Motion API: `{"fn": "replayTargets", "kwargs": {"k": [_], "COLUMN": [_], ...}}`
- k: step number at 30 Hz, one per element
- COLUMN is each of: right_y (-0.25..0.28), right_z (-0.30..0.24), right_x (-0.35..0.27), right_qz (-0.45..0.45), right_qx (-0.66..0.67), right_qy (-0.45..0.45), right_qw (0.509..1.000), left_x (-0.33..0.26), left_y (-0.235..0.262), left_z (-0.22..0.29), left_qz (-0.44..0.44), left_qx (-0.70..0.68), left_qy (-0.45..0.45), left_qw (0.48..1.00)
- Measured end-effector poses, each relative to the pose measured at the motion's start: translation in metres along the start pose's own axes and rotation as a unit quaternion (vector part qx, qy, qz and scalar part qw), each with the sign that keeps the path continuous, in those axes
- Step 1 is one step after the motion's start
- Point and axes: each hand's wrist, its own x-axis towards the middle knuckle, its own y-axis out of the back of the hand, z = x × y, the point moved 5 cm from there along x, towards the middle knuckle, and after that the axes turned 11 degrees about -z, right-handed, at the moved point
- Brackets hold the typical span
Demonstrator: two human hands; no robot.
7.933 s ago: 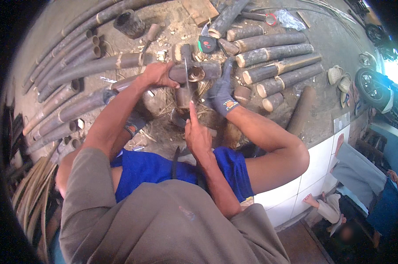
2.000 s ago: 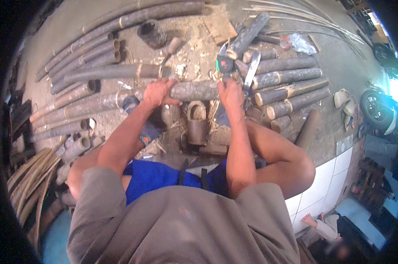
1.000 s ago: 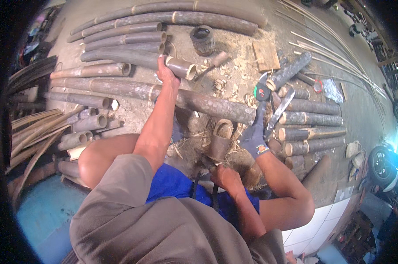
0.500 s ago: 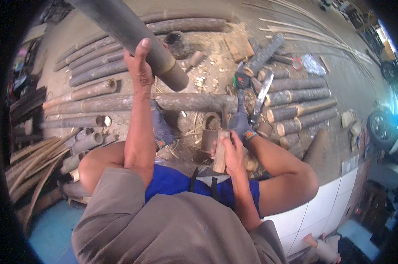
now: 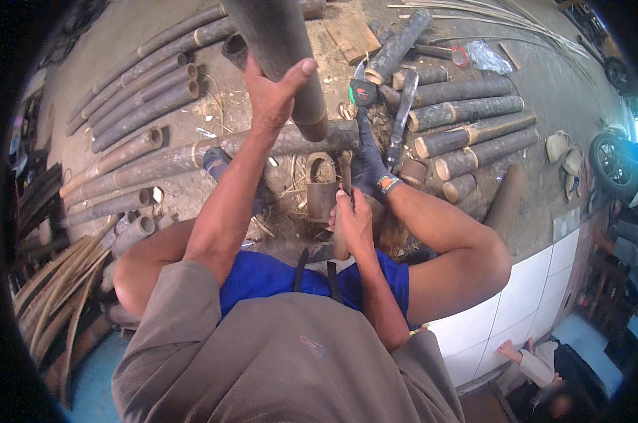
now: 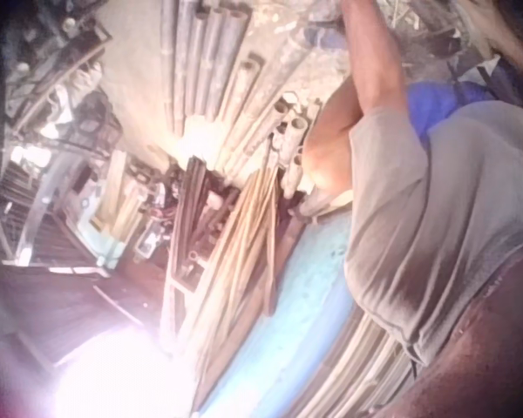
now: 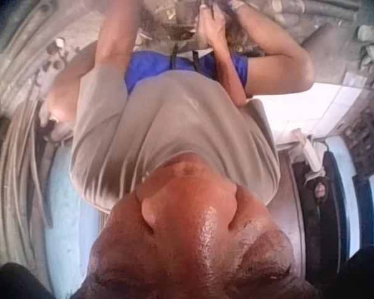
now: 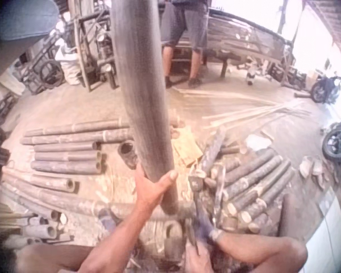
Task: The person sits on the floor and uses a knife and a wooden mallet to cut and shape bamboo segments. They repeatedly strike the knife to carve openings and smooth the ends of the bamboo pieces.
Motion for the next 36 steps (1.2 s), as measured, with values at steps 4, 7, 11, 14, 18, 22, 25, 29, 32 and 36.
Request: {"fn": "replayTargets", "kwargs": {"k": [4,7,11,14,18,22,25,29,32,36], "right_y": [0.005,0.009,0.007,0.005,0.004,0.005,-0.004,-0.017,-0.018,-0.009], "right_z": [0.011,0.013,0.007,0.005,0.004,-0.019,-0.049,-0.063,-0.047,-0.008], "right_x": [0.008,0.012,0.01,0.012,0.019,0.036,0.049,0.067,0.059,0.041], "right_qz": [0.007,0.016,0.009,0.011,0.022,0.07,0.111,0.118,0.12,0.072], "right_qx": [-0.021,-0.061,-0.092,-0.106,-0.137,-0.294,-0.384,-0.464,-0.464,-0.495], "right_qy": [0.019,0.028,0.022,0.02,0.036,0.081,0.126,0.135,0.128,0.054], "right_qw": [1.0,0.998,0.995,0.994,0.99,0.95,0.908,0.867,0.869,0.864], "left_x": [-0.01,-0.013,-0.016,-0.016,-0.015,-0.019,-0.024,-0.029,-0.029,-0.029], "left_y": [-0.013,-0.014,-0.012,-0.012,-0.013,-0.017,-0.02,-0.023,-0.022,-0.021], "left_z": [-0.018,-0.024,-0.03,-0.032,-0.037,-0.03,-0.026,-0.026,-0.025,-0.024], "left_qz": [-0.051,-0.064,-0.054,-0.035,-0.012,0.001,0.017,0.019,0.009,0.019], "left_qx": [-0.011,0.001,0.017,0.021,0.062,0.099,0.079,0.084,0.115,0.136], "left_qy": [0.018,0.018,0.013,0.022,0.024,0.014,0.021,0.019,0.022,0.006], "left_qw": [0.998,0.998,0.998,0.999,0.998,0.995,0.997,0.996,0.993,0.99]}}
